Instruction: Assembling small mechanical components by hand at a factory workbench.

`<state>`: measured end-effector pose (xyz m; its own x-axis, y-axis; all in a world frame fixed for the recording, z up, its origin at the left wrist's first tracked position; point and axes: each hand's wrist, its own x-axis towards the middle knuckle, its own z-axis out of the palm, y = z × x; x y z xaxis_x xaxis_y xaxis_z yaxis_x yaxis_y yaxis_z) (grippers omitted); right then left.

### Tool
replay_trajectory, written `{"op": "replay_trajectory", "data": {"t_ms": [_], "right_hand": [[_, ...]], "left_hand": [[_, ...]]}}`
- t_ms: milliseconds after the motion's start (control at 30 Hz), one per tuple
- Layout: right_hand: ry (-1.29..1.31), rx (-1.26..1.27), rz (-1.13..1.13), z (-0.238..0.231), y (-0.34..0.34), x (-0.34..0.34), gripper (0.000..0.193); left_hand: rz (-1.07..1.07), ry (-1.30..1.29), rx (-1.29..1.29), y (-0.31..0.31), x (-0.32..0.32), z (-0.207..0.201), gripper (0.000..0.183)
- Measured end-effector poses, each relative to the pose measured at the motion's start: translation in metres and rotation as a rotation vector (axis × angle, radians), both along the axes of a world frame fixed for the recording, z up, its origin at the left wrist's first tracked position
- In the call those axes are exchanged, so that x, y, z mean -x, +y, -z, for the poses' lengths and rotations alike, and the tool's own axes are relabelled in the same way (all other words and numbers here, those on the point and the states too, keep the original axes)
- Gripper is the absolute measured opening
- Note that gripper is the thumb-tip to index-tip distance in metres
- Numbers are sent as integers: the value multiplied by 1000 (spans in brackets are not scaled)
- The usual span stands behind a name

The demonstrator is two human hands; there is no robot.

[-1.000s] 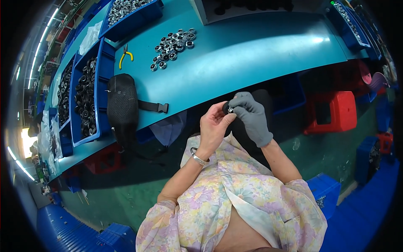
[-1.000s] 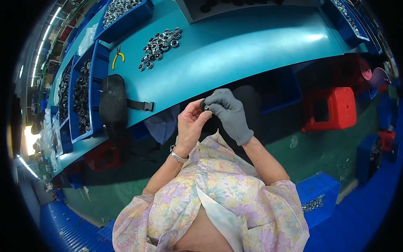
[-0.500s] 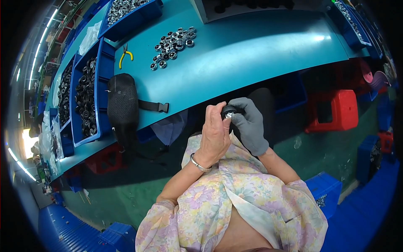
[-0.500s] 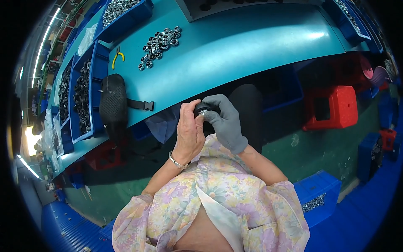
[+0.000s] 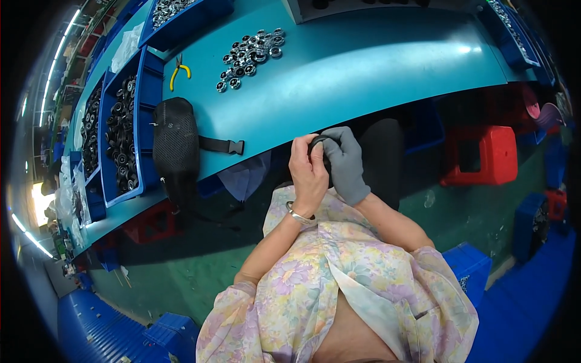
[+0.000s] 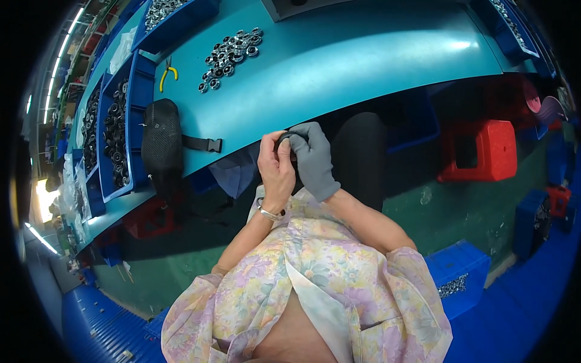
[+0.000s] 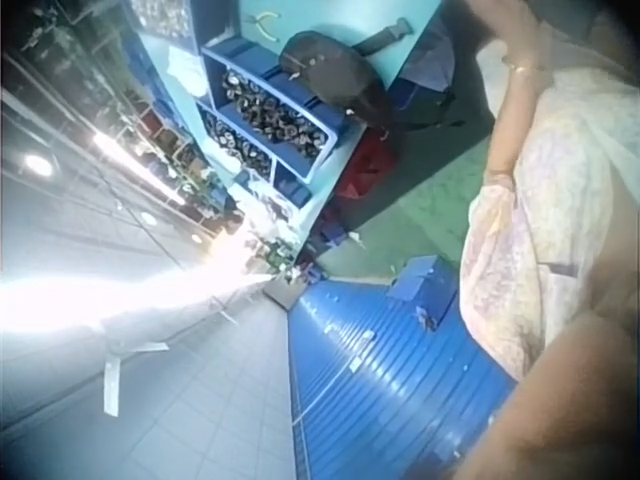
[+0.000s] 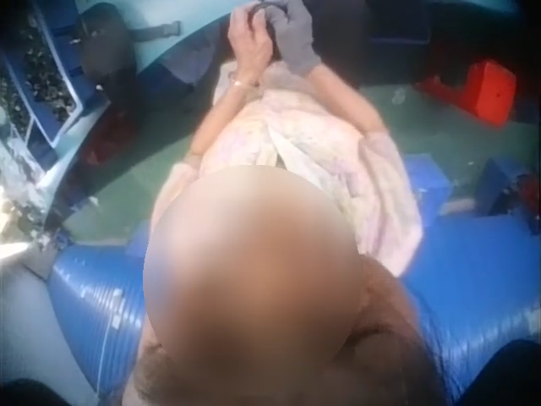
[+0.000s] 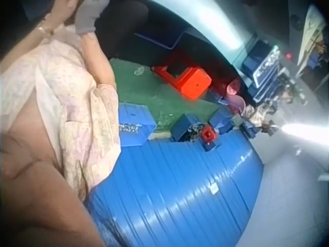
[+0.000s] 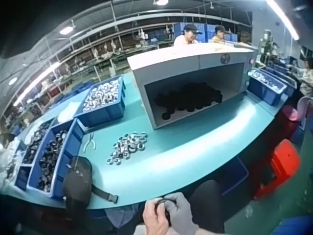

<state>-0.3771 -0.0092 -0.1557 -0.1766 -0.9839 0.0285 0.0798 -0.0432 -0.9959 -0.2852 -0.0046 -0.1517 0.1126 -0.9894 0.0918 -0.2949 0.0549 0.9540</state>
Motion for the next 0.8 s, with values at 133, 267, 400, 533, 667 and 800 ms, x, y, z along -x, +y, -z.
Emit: {"op": "replay_trajectory", "data": {"t_ms": [133, 267, 400, 533, 667, 800], "right_hand": [[-192, -71, -54, 5, 2, 12, 10], [-167, -22, -132, -8, 2, 18, 11], [-11, 33, -310, -22, -3, 34, 12], [7, -52, -300, -21, 7, 28, 12], [214, 77, -18, 2, 20, 8, 12], [-181, -182, -75, 11, 17, 5, 11]], "left_hand": [[145, 276, -80, 3, -5, -1, 24], [151, 361, -87, 6, -11, -13, 24], [205, 384, -163, 10, -18, -24, 25], [134, 191, -39, 19, -12, -19, 22], [61, -117, 35, 23, -7, -13, 19], [93, -130, 15, 12, -13, -3, 21]]}}
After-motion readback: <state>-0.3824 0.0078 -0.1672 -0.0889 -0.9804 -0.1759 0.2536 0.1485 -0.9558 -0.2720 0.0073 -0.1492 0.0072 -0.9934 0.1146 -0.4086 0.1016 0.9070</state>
